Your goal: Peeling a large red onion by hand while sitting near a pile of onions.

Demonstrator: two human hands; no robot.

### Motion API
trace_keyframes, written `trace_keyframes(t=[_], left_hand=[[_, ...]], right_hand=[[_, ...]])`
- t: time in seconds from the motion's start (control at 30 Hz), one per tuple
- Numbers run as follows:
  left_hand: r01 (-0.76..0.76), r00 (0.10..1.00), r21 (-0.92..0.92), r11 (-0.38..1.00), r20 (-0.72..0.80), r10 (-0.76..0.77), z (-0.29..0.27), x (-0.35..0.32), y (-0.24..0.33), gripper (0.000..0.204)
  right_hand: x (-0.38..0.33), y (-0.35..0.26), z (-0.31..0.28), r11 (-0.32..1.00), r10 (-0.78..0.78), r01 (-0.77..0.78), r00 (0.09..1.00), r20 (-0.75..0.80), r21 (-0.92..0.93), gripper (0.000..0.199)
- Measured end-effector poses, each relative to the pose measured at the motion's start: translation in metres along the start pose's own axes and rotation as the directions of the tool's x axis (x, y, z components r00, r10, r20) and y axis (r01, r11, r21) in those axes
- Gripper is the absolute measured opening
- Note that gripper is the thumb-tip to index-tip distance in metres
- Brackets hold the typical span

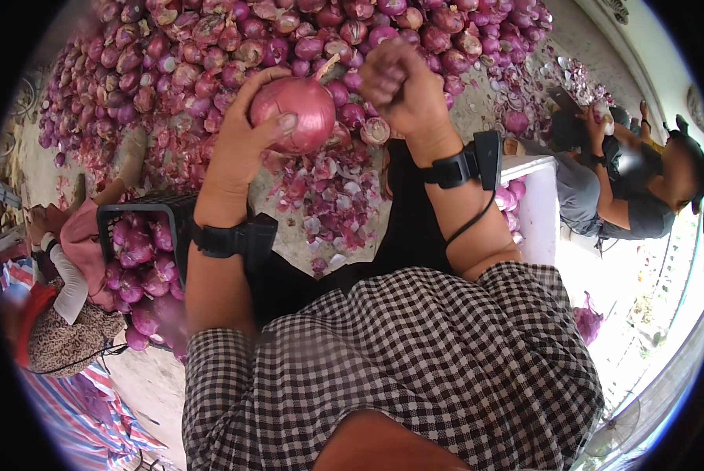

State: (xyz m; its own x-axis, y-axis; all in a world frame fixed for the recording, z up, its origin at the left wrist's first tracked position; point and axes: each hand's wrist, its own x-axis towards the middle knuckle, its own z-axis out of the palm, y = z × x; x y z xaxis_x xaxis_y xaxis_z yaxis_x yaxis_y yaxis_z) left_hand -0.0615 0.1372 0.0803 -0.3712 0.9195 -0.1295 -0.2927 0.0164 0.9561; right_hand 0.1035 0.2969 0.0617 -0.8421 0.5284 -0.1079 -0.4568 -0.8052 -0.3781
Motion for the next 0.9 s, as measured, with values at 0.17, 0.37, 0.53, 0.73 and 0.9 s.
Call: trace_keyframes(t=[0.17, 0.37, 0.53, 0.73, 0.9], left_hand=[[-0.141, 0.986, 0.239, 0.961, -0.052, 0.158, -0.004, 0.006, 0.004, 0.06], [-0.339, 0.916, 0.584, 0.738, 0.024, 0.401, 0.002, 0.006, 0.004, 0.06], [-0.482, 0.871, 0.548, 0.684, 0.214, 0.442, 0.015, 0.014, -0.002, 0.063], [-0.229, 0.961, 0.133, 0.964, 0.19, 0.202, 0.017, 0.009, 0.004, 0.053], [-0.235, 0.972, 0.308, 0.922, 0.086, 0.219, 0.012, 0.014, -0.012, 0.025]], right_hand=[[-0.012, 0.016, 0.0, 0.56, -0.01, 0.083, 0.996, 0.093, -0.825, 0.014], [-0.015, 0.02, 0.017, 0.524, 0.015, 0.01, 1.0, 0.021, -0.852, 0.071], [-0.015, 0.034, 0.022, 0.524, 0.001, 0.046, 0.998, 0.055, -0.851, 0.08], [-0.013, 0.025, 0.014, 0.232, -0.135, 0.156, 0.983, 0.127, -0.96, 0.08], [-0.018, 0.031, 0.019, 0.056, -0.112, 0.125, 0.987, 0.118, -0.991, 0.075]])
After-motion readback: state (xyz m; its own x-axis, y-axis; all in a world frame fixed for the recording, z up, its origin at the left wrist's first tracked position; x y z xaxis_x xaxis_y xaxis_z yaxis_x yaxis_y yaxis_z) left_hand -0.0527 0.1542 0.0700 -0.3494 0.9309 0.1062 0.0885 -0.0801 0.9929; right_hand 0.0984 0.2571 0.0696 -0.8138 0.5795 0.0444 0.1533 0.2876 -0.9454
